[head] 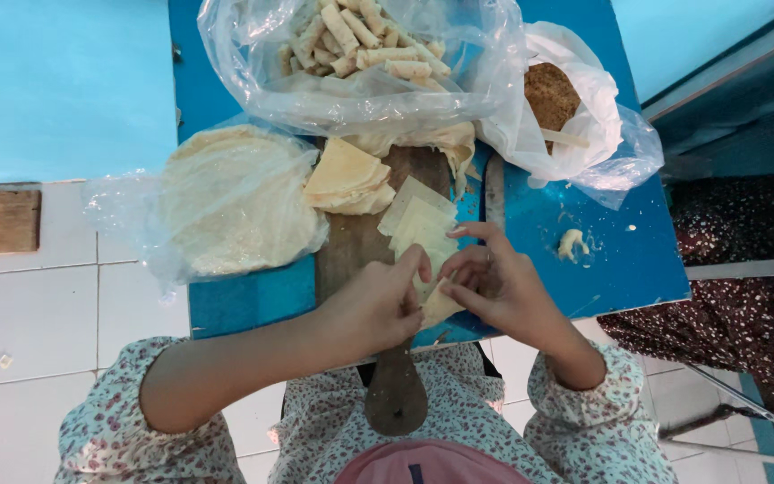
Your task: The person cuts a soft white food sheet into pieces with a knife on a wooden board, folds and pinches the pieces, and places them into plastic bags. They also spoon brown sugar from a plastic bag into the snack bags while assembling them one at a time.
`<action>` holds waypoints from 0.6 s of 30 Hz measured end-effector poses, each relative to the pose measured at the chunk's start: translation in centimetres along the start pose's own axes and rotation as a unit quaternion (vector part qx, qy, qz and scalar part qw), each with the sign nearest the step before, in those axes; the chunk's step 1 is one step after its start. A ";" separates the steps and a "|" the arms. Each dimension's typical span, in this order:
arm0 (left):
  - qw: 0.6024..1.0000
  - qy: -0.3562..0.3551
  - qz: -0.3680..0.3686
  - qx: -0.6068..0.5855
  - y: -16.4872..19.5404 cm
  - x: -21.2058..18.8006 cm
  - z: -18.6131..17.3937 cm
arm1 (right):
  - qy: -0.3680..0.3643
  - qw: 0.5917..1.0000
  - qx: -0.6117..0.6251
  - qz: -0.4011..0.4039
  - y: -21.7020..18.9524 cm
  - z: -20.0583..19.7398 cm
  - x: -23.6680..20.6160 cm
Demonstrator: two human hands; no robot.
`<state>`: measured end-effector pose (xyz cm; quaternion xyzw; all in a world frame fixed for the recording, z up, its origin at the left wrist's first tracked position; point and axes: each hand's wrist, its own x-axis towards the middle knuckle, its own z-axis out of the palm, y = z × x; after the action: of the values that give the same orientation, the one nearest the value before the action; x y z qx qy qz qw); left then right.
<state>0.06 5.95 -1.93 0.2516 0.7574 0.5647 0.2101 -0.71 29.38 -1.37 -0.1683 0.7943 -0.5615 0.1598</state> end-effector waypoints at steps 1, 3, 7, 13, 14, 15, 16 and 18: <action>1.000 0.005 0.000 0.018 -0.1 0.0 0.1 | 0.011 0.999 -0.039 -0.013 0.1 0.2 0.1; 0.998 0.016 0.001 0.056 -0.2 0.1 0.3 | 0.036 0.991 -0.118 -0.041 0.4 0.5 0.5; 0.979 0.059 0.012 0.196 -0.7 0.5 0.2 | 0.068 0.967 -0.233 -0.077 0.4 0.7 1.3; 0.950 0.114 0.055 0.284 -1.3 1.2 -0.5 | 0.097 0.927 -0.297 -0.208 0.1 0.8 2.6; 0.945 0.119 0.058 0.299 -1.4 1.4 -0.6 | 0.082 0.937 -0.281 -0.192 0.1 0.9 2.7; 0.939 0.124 0.060 0.314 -1.5 1.5 -0.7 | 0.067 0.946 -0.265 -0.176 0.0 1.0 2.8; 0.936 0.122 0.060 0.325 -1.6 1.5 -0.7 | 0.056 0.958 -0.240 -0.145 0.0 1.0 2.8; 0.929 0.119 0.060 0.345 -1.8 1.5 -0.8 | 0.033 0.978 -0.188 -0.083 0.0 1.0 3.0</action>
<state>-1.87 5.89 -3.47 0.2845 0.9084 0.3060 -0.0153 -2.94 27.21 -1.92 -0.2419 0.8737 -0.4190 0.0516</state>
